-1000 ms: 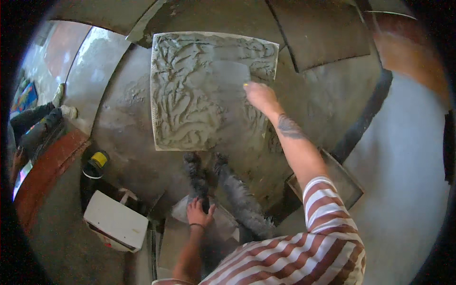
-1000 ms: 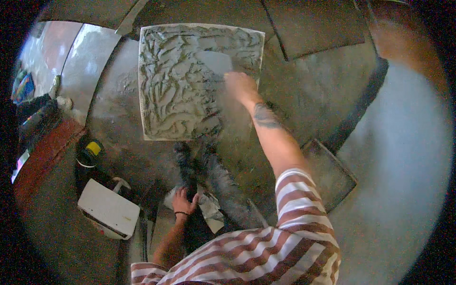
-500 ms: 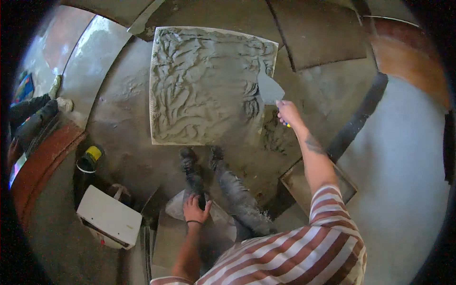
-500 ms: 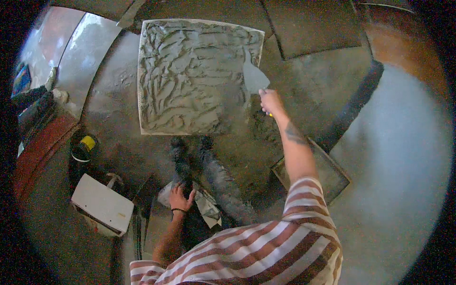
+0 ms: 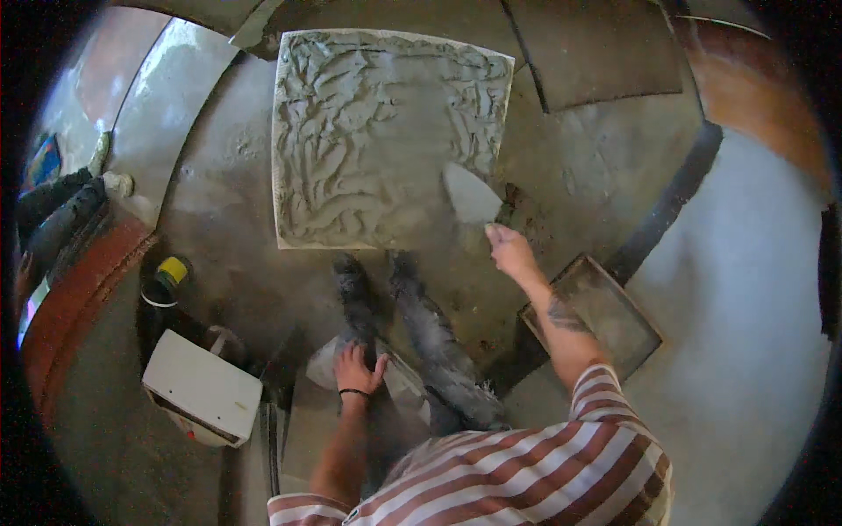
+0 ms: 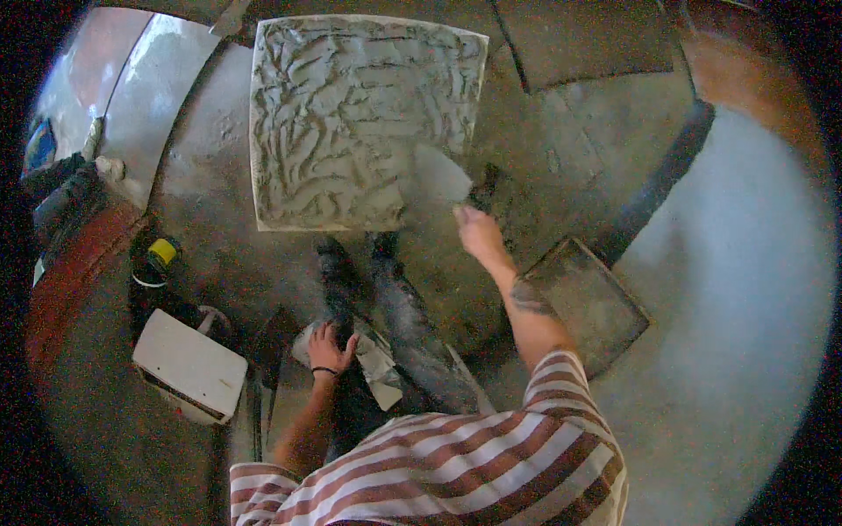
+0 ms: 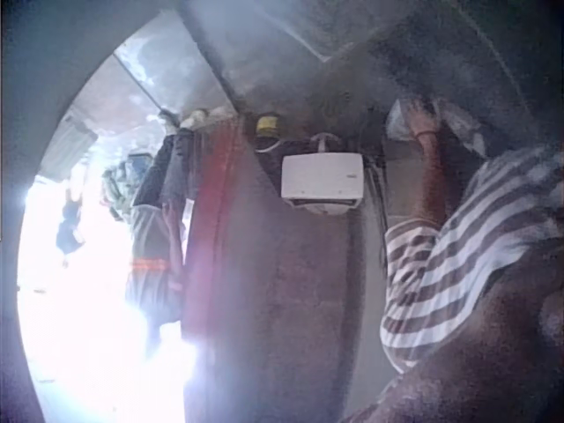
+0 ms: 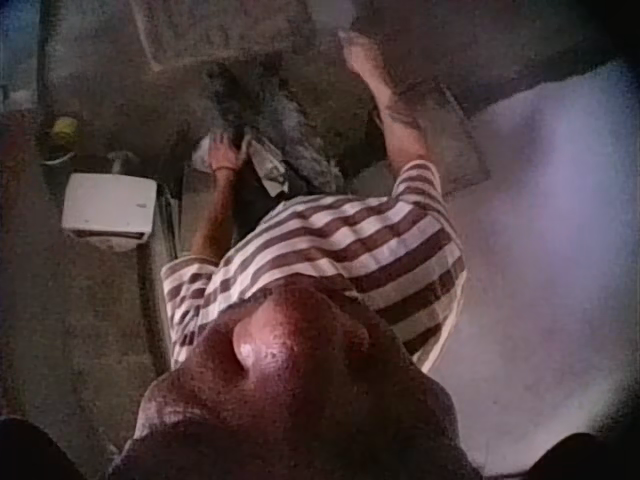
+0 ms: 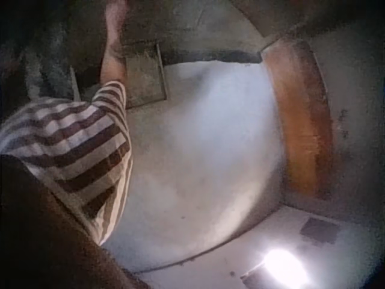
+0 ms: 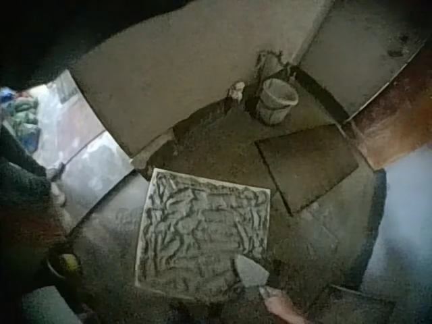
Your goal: The person spreads mortar across the surface of a large tile using a trowel, creating a series of ridges, before lifting the tile up.
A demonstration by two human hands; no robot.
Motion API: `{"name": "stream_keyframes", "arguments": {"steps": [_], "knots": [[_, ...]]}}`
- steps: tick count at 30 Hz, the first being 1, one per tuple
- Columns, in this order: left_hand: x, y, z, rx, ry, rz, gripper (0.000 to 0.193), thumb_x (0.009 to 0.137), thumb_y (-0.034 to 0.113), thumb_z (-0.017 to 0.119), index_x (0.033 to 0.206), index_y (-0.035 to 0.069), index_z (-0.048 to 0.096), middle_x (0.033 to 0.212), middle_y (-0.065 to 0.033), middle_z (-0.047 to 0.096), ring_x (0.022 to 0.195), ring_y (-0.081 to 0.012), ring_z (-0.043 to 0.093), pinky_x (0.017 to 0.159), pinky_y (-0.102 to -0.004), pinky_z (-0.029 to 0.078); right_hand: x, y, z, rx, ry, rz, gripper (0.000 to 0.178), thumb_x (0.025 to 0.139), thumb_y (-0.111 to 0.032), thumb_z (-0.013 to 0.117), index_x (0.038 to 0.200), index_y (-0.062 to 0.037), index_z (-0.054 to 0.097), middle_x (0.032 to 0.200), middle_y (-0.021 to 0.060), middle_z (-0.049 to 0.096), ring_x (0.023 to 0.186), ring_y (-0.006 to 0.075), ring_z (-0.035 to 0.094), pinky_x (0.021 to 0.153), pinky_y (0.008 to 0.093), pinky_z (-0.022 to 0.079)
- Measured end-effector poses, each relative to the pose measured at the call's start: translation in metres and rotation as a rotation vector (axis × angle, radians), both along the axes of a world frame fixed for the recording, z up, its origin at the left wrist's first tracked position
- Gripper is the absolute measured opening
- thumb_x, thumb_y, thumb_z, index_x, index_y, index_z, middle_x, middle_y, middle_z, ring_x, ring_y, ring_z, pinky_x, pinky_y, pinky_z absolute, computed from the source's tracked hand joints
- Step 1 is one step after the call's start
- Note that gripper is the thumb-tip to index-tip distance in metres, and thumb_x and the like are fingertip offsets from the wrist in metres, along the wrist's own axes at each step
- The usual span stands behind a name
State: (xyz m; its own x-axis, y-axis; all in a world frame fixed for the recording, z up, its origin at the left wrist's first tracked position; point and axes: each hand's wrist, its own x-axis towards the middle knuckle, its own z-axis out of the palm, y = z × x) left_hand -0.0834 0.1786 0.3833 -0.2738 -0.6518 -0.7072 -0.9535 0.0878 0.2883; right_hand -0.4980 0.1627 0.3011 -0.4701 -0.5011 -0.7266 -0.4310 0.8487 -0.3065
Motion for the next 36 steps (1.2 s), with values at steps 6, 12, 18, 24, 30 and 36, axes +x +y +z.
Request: {"name": "stream_keyframes", "arguments": {"steps": [6,12,18,24,30,36], "knots": [[-0.006,-0.006,-0.008,0.046,0.048,0.008,0.057,0.076,0.051,0.064,0.109,0.004,0.059,0.125,-0.017,0.052,0.112,-0.0374,0.047,0.094,-0.0473,0.038,0.026,0.036,-0.008,0.062,0.088,0.025,0.041,0.094,-0.039,0.044,0.101,-0.0024,0.061,0.079,0.0194,0.064,0.069,0.0387,0.06,0.063,0.0456,0.046],[0.004,-0.003,0.002,0.007,0.026,-0.042,0.053,0.077,0.048,0.063,0.109,0.005,0.059,0.124,-0.0153,0.052,0.109,-0.0376,0.048,0.093,-0.0456,0.039,0.067,0.057,0.021,-0.041,0.11,0.108,0.039,0.095,-0.037,0.042,0.096,-0.0026,0.061,0.077,0.0199,0.063,0.071,0.0405,0.06,0.064,0.0482,0.046],[0.0,0.015,-0.019,0.026,0.135,-0.024,0.055,0.077,0.048,0.063,0.111,0.004,0.058,0.126,-0.015,0.05,0.113,-0.0371,0.045,0.096,-0.0459,0.036,0.04,0.159,-0.033,0.197,0.076,-0.061,0.032,0.094,-0.033,0.047,0.102,-0.0045,0.059,0.07,0.017,0.061,0.062,0.0308,0.062,0.058,0.0431,0.048],[0.017,0.005,0.0,0.037,0.107,-0.127,0.057,0.077,0.049,0.063,0.113,0.005,0.058,0.126,-0.0143,0.05,0.114,-0.0364,0.045,0.098,-0.0468,0.034,0.059,0.093,0.005,0.086,-0.171,-0.396,0.037,0.092,-0.042,0.049,0.096,-0.0059,0.057,0.062,0.0073,0.055,0.046,0.0171,0.054,0.042,0.0336,0.043],[0.038,0.004,0.006,0.037,0.151,-0.17,0.057,0.077,0.052,0.062,0.113,0.007,0.058,0.127,-0.0124,0.05,0.114,-0.035,0.045,0.098,-0.0476,0.034,0.132,0.078,0.031,0.07,-0.497,-1.069,0.028,0.094,-0.04,0.048,0.094,-0.0114,0.05,0.057,0.0038,0.05,0.039,0.0159,0.047,0.035,0.0309,0.038],[0.045,0.015,0.0,0.003,0.253,-0.193,0.055,0.077,0.051,0.063,0.11,0.007,0.058,0.125,-0.0114,0.051,0.115,-0.0334,0.045,0.099,-0.0484,0.033,0.241,0.025,0.005,-0.03,-0.766,-1.196,0.03,0.09,-0.038,0.051,0.101,-0.0101,0.055,0.066,0.0074,0.054,0.049,0.0197,0.05,0.041,0.0359,0.041]]}}
